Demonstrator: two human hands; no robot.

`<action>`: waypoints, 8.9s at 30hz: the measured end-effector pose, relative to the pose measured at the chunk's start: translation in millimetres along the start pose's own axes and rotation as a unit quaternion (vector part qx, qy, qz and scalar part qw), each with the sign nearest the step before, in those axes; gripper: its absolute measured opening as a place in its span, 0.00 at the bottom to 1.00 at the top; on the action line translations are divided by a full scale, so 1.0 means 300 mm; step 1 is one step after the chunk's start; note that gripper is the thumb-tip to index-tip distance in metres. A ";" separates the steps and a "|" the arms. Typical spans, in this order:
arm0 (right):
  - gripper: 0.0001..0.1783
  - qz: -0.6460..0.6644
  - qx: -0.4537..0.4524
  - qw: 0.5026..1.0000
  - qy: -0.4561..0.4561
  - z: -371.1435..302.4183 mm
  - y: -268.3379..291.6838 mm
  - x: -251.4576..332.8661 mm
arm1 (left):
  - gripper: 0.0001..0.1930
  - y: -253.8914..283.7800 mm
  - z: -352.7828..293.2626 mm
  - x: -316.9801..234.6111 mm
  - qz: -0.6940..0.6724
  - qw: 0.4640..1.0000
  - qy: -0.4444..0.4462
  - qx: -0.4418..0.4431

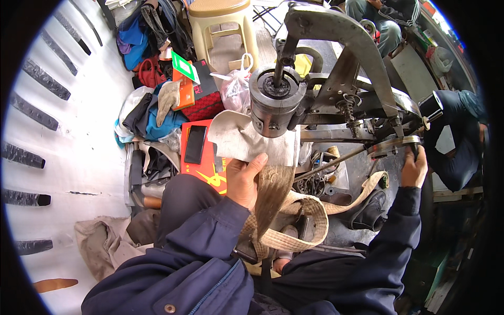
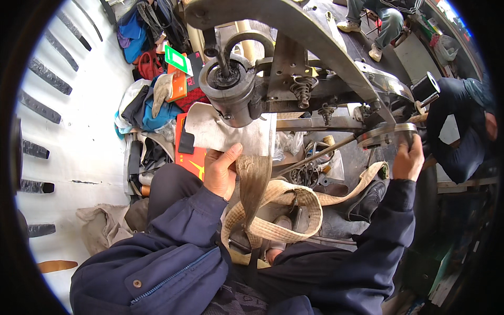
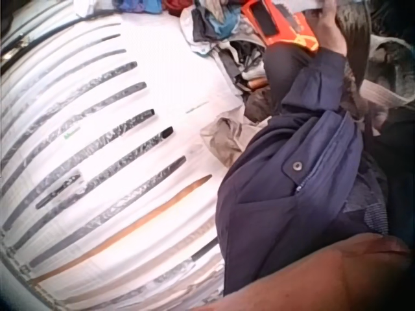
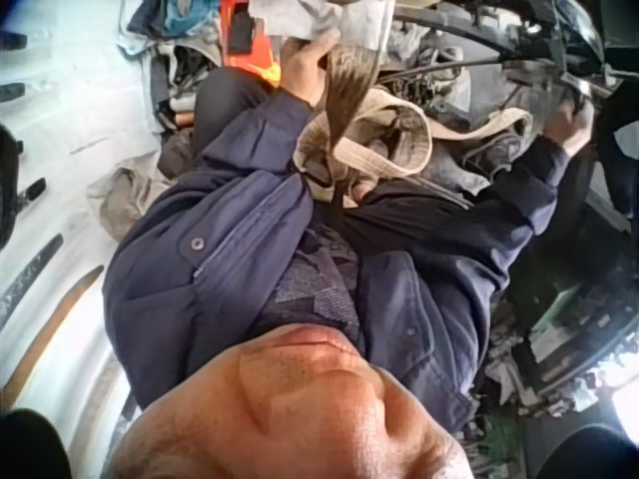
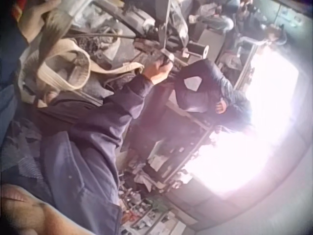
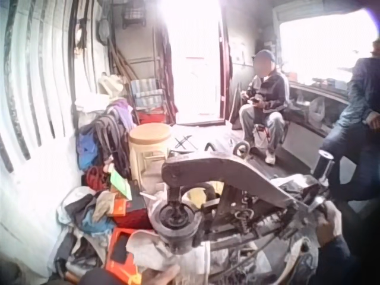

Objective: The person operates a sewing machine to stitch a long woven strap. They guide the strap through the machine with both hands, periodically stopping to reposition the material and continue sewing along its length.

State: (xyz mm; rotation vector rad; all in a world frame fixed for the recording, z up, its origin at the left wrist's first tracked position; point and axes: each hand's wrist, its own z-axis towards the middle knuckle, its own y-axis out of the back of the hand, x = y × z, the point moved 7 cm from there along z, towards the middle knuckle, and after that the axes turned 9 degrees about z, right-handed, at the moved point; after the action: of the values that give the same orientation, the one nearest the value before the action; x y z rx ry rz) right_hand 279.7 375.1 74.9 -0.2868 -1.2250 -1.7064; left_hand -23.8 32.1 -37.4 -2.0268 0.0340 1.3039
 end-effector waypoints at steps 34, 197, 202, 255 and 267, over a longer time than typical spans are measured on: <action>0.15 -0.175 -0.008 0.973 -0.149 0.032 -0.025 -0.527 | 0.21 -0.030 -0.005 -0.010 -0.069 0.997 0.026 -0.008; 0.16 0.537 0.325 0.693 -0.356 -0.534 -0.827 0.585 | 0.19 0.026 0.021 -0.009 0.078 0.991 0.088 0.067; 0.17 0.555 0.317 0.685 -0.350 -0.545 -0.806 0.599 | 0.17 0.001 0.031 -0.043 0.014 0.998 0.005 0.065; 0.16 -0.040 0.107 0.963 -0.243 -0.125 -0.222 -0.450 | 0.16 -0.035 0.053 -0.031 -0.024 0.999 -0.041 0.019; 0.08 0.108 0.041 0.989 -0.097 -0.029 -0.050 0.051 | 0.15 -0.038 0.062 -0.041 -0.023 0.999 -0.026 -0.013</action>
State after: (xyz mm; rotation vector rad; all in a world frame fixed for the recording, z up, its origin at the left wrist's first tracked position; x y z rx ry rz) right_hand 263.0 359.4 71.9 -0.5275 -1.3498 -1.4637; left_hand -40.2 47.0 -25.6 -2.0022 -0.0525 1.3348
